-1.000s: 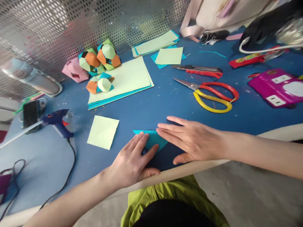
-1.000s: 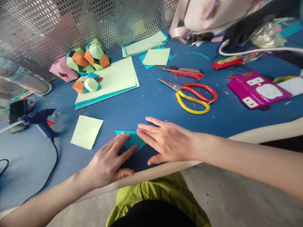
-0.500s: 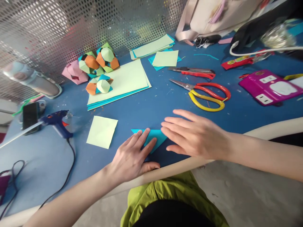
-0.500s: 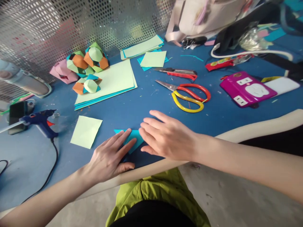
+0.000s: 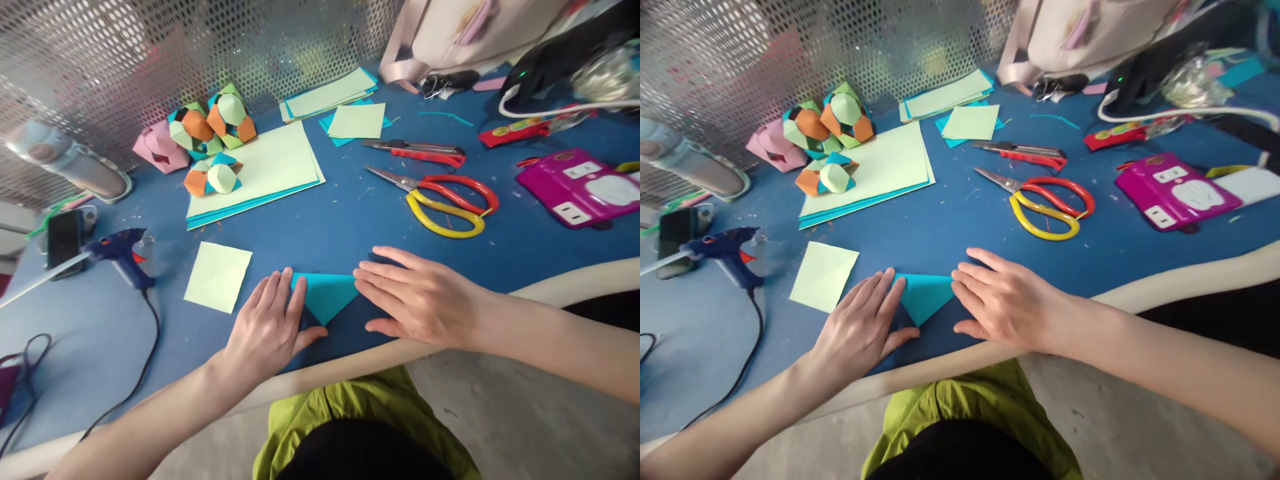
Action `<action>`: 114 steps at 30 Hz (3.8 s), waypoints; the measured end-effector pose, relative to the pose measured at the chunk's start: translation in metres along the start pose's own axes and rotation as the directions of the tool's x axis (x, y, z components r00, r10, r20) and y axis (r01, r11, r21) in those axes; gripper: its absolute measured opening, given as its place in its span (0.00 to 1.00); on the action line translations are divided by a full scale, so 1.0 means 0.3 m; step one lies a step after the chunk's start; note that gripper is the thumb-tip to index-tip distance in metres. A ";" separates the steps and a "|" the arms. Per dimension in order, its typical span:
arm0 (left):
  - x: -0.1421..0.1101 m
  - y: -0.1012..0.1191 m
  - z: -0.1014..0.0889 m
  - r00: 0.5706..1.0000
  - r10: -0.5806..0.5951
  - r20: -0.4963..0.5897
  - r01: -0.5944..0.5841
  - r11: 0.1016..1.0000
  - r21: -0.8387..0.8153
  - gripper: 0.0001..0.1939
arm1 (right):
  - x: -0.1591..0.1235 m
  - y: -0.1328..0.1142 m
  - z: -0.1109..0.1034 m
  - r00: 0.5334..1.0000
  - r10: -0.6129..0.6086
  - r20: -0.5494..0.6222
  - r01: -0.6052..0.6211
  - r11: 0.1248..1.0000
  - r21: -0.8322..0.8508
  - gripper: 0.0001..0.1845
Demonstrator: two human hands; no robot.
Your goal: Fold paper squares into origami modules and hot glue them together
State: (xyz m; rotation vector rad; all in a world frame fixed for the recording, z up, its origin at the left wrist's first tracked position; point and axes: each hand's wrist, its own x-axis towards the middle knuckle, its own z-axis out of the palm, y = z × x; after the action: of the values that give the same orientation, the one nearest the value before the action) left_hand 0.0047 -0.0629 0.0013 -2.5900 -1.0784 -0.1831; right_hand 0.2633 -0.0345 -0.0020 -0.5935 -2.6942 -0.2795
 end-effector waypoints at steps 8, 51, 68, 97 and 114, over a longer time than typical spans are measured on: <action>0.029 -0.042 -0.027 0.999 -0.037 0.009 0.037 0.999 0.013 0.29 | -0.082 0.030 -0.076 0.992 0.126 -0.028 -0.126 0.992 -0.002 0.09; 0.036 -0.052 -0.018 0.952 0.279 -0.127 -0.307 0.872 -0.381 0.15 | 0.202 0.163 0.090 0.718 0.625 0.308 -0.577 0.285 0.766 0.08; 0.007 -0.084 -0.043 0.909 -0.266 -0.320 0.078 0.864 -0.497 0.20 | 0.186 0.205 0.072 0.778 0.472 0.414 -0.500 0.066 0.864 0.06; 0.015 -0.242 -0.029 0.884 -0.467 -0.002 0.404 0.767 -0.499 0.22 | 0.226 0.269 0.069 0.724 0.670 0.163 -0.586 0.473 0.658 0.10; 0.050 -0.066 -0.030 0.603 -0.564 0.564 0.309 -0.486 -0.817 0.17 | 0.301 0.039 0.081 0.726 0.571 0.384 -0.499 0.053 0.865 0.24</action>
State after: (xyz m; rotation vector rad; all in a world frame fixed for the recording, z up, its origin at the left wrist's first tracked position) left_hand 0.0014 -0.0430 0.0182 -2.2054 -2.8549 -2.5201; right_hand 0.1848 0.0153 0.0126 -1.0380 -1.7508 1.4295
